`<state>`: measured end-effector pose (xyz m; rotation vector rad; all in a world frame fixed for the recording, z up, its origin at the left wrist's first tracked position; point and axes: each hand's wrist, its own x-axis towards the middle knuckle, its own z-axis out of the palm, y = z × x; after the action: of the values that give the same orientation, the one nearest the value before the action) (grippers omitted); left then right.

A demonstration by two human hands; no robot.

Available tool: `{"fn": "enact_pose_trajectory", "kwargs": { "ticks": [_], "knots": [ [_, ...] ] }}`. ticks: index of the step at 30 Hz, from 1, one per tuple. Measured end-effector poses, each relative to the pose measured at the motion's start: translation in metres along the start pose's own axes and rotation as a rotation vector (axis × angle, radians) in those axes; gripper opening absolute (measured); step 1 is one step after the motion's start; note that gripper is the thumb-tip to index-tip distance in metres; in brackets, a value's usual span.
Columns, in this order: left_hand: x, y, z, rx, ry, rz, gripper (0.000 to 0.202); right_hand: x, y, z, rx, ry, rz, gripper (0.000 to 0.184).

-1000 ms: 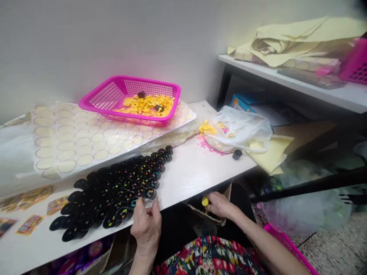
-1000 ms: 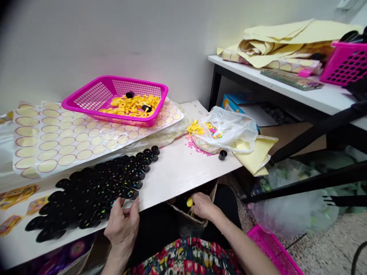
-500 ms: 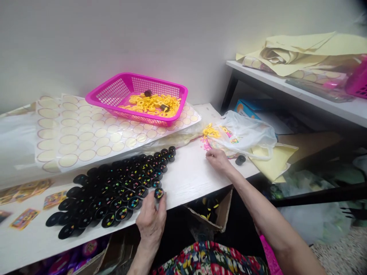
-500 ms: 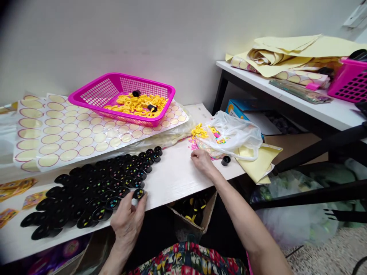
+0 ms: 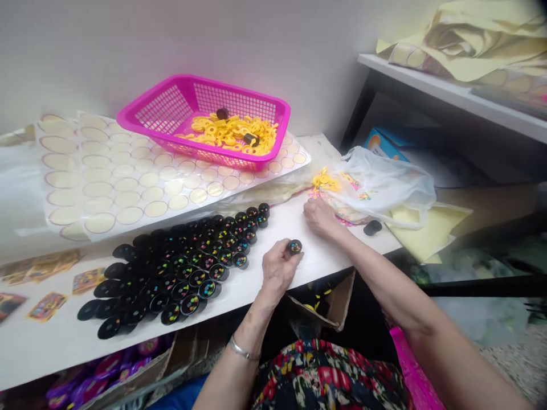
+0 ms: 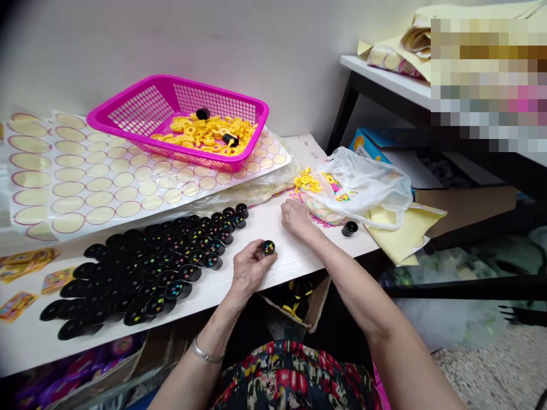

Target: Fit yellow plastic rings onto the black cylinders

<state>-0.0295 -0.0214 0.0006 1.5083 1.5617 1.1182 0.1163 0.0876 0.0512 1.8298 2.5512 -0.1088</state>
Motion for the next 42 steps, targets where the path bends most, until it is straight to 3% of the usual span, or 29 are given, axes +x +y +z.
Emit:
{"fn": "enact_pose_trajectory", "kwargs": {
  "ticks": [3,7,14,19,26,31,37,42],
  "knots": [
    [-0.002,0.001,-0.002,-0.015,-0.023,0.038,0.024,-0.029,-0.009,0.007,0.085,-0.079,-0.048,0.023],
    [-0.003,0.006,-0.004,0.019,-0.037,0.067,0.021,-0.049,-0.016,0.015,0.115,-0.028,-0.015,0.021],
    [-0.002,0.008,-0.006,0.035,-0.050,0.084,0.020,-0.036,-0.014,0.013,0.282,0.003,0.178,0.019],
    [-0.002,0.010,-0.007,0.048,-0.050,0.096,0.020,-0.040,-0.003,0.018,0.537,0.121,0.068,0.018],
    [0.000,0.014,-0.009,0.099,-0.068,0.135,0.017,-0.049,-0.010,0.023,0.440,0.187,-0.013,0.014],
    [-0.001,0.013,-0.008,0.112,-0.070,0.135,0.014,-0.065,-0.022,0.012,0.716,0.255,-0.074,0.011],
    [-0.001,0.011,-0.007,0.088,-0.048,0.120,0.015,-0.067,-0.020,0.018,0.694,0.246,-0.016,0.009],
    [0.001,0.010,-0.007,0.045,0.071,0.079,0.013,-0.065,-0.013,0.020,0.772,0.250,-0.007,0.012]
  ]
}}
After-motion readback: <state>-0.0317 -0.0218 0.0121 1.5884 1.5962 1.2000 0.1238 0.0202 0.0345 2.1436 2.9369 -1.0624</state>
